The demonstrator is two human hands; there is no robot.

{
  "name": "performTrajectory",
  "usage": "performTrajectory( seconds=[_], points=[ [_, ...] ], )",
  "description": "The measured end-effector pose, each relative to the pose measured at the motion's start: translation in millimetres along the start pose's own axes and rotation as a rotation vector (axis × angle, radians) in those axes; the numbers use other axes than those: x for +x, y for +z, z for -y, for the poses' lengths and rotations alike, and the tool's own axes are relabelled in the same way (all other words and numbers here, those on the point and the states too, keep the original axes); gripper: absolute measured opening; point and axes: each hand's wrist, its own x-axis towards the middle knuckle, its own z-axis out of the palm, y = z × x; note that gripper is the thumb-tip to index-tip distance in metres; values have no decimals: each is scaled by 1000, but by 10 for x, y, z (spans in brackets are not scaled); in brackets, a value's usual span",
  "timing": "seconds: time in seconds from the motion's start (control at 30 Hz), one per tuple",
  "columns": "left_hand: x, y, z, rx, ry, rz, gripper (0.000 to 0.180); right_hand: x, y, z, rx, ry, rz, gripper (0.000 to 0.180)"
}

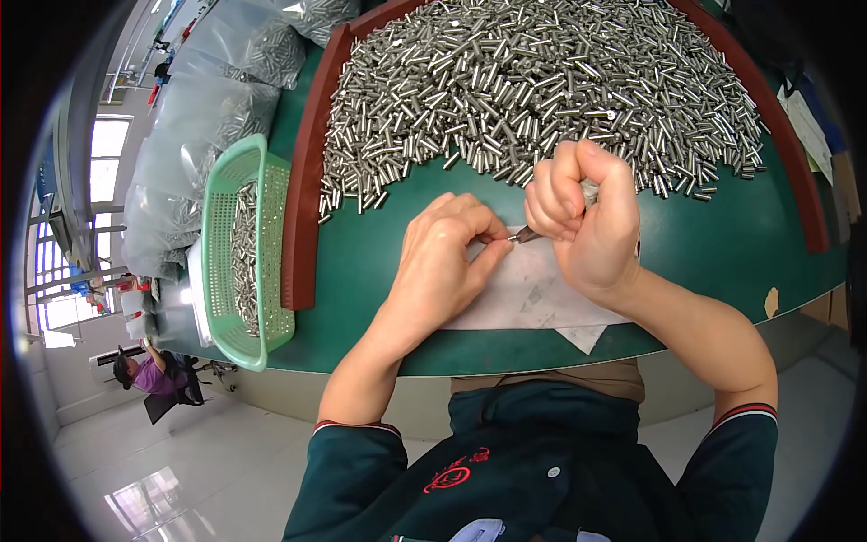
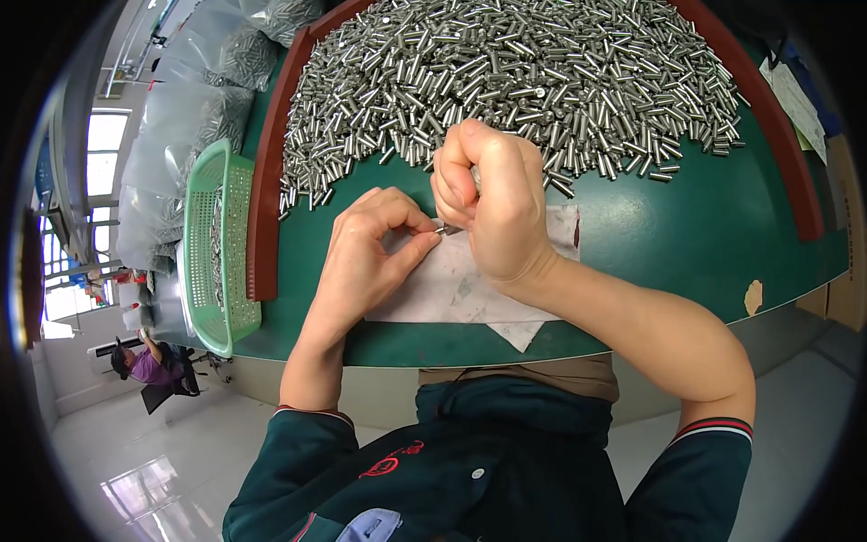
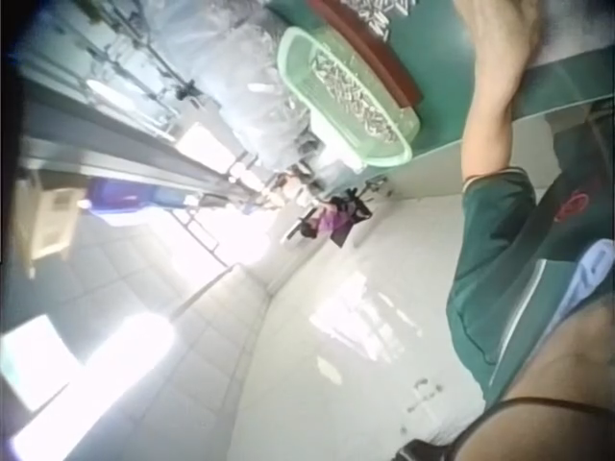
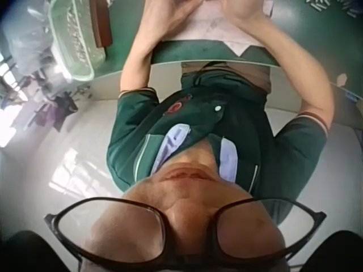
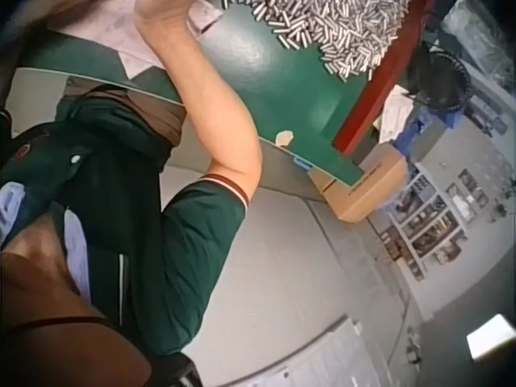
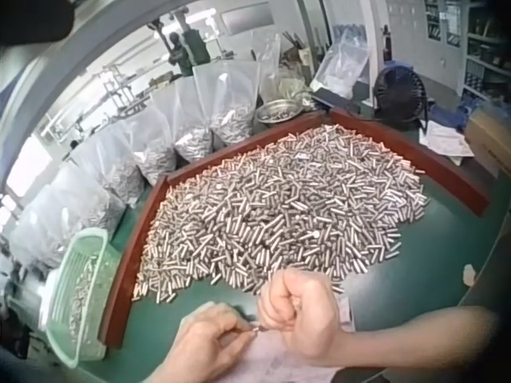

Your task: Inserting small metal pins into cylindrical components using a handheld tool at a manufacturing workstation.

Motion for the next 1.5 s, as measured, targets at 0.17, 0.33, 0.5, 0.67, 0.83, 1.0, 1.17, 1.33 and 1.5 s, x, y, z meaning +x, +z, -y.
performTrajectory(
  seconds=[0.17, 0.33, 0.5, 0.67, 0.83, 1.0, 1.17, 1.33, 1.5],
  points=[
    [-3, 9, -7, -9, -7, -10, 8, -3, 16, -16, -2, -1, -11, 35],
    [-6, 37, -28, 29, 1, -39, 7, -51, 29, -57, -63, -28, 26, 35],
    [15, 25, -59, 82, 4, -46, 7, -88, 59, -73, -273, -108, 56, 34],
    [43, -61, 3, -43, -38, -54, 8, -54, 26, -45, -243, -81, 48, 35],
    [49, -226, 226, -1276, -366, 14, 15, -57, 17, -27, -168, -51, 91, 35],
    [95, -278, 301, -1397, -487, 6, 23, -44, 16, -30, -154, -45, 76, 36],
    [135, -283, 335, -1406, -481, -89, 23, -34, 4, -27, -153, -43, 51, 36],
    [191, -209, 334, -411, -351, -317, 15, -33, 35, -22, -160, -44, 62, 37],
    [277, -53, 344, 161, -136, -351, 15, -31, 39, -6, -160, -38, 60, 35]
  ],
)
